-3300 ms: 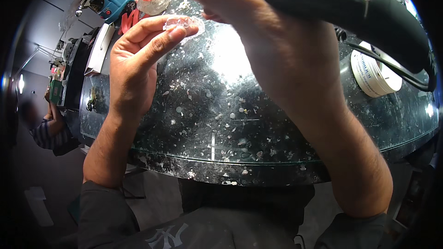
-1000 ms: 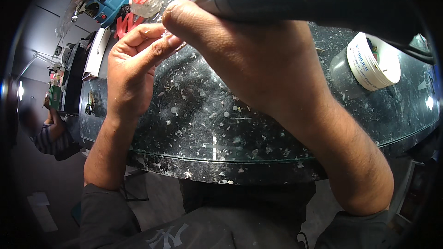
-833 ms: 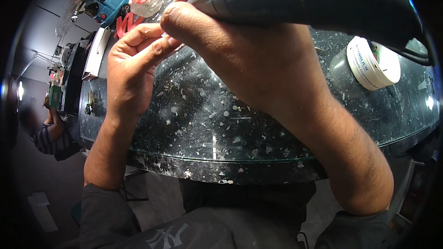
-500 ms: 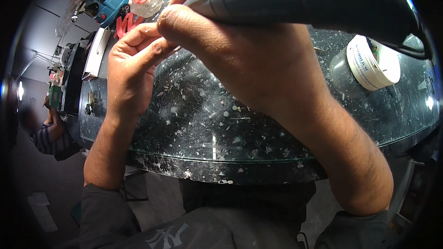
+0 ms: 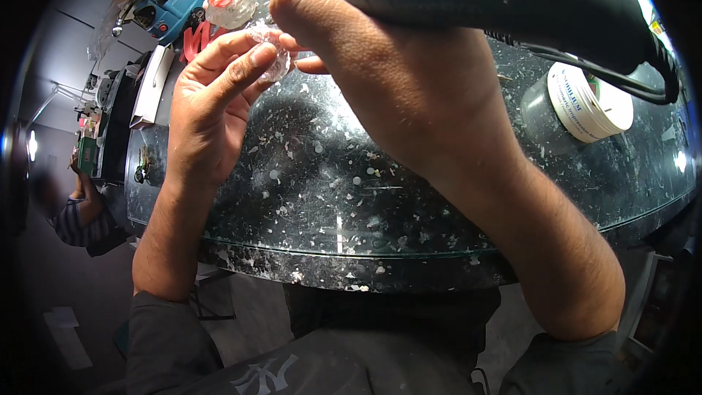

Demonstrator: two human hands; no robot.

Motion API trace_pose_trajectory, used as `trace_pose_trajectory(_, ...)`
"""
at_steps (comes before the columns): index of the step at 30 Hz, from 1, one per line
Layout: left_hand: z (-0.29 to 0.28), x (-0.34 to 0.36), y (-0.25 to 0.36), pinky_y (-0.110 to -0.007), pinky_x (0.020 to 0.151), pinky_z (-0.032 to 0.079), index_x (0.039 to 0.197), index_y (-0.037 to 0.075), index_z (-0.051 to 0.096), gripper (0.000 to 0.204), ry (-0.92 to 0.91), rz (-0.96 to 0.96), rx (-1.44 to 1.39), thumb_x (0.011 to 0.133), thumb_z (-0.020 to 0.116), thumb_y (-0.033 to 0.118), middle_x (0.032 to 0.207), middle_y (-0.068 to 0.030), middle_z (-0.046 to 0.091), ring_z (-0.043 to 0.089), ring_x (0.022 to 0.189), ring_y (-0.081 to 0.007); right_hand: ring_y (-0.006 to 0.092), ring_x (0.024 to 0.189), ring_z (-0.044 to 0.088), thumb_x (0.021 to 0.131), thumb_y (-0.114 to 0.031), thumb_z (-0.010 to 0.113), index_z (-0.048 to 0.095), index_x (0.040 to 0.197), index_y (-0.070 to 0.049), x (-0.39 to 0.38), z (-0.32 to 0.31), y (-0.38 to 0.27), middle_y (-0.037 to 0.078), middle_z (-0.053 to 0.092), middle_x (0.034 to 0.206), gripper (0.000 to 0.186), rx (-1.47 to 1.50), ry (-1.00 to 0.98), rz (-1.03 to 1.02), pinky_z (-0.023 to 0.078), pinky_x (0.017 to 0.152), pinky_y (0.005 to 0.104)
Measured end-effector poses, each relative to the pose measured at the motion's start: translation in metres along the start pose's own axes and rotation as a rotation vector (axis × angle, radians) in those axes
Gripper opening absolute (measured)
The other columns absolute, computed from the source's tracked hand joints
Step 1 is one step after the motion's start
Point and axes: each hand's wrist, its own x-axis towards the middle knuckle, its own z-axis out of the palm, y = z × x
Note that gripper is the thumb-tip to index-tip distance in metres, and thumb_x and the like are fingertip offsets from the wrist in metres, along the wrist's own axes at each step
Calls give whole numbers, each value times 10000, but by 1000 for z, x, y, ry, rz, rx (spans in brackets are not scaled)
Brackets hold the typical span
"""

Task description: The person takes a bit from a container, installs it into a rotary tool, and trims the edges of a clear dental appliance using the rotary tool.

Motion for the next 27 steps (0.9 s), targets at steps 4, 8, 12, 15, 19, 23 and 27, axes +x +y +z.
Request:
trace_pose_trajectory(4,0,0,1,-276,900,488,1038,-15,670,217,-11,-14,35,849,711,86,1008,-103,691,646,947,-147,125,966,626,839,-43,697,598,1130,-47,1,0,-1,48,635,1005,307,-8,-6,-2,512,874,253)
trace_pose_trajectory(8,0,0,1,-273,899,487,1021,-15,680,207,4,5,69,846,713,92,1003,-106,693,645,947,-141,126,969,626,840,-46,697,600,1130,-49,-1,-2,-2,48,636,1008,306,-17,-11,-3,510,877,254)
trace_pose_trajectory(12,0,-2,3,-272,887,493,1004,-15,688,193,0,-10,71,848,710,97,987,-108,700,651,932,-137,127,973,626,841,-50,698,602,1130,-51,-4,-4,-3,48,636,1010,305,-23,-15,-2,509,879,254)
trace_pose_trajectory(15,1,-3,5,-270,865,505,994,-16,691,184,1,-9,87,849,708,95,963,-106,706,659,905,-135,127,975,626,841,-52,698,603,1130,-53,-4,-4,-4,47,637,1012,304,-30,-17,-1,508,881,254)
trace_pose_trajectory(19,4,-4,7,-264,825,526,977,-17,692,163,12,13,147,848,707,82,934,-111,712,672,856,-138,128,978,626,841,-55,699,605,1130,-55,-4,-3,-3,47,637,1015,304,-39,-19,2,506,883,254)
trace_pose_trajectory(23,4,-6,9,-268,825,534,974,-27,687,160,21,22,168,845,706,65,936,-122,711,677,857,-147,128,981,626,842,-58,699,607,1130,-58,-12,-8,-5,47,638,1018,303,-44,-24,4,505,885,254)
trace_pose_trajectory(27,4,-6,9,-276,851,532,981,-48,676,166,10,21,176,848,699,48,941,-132,709,678,883,-155,129,984,626,842,-62,700,608,1130,-60,-12,-6,-5,46,638,1021,302,-52,-27,7,503,887,254)
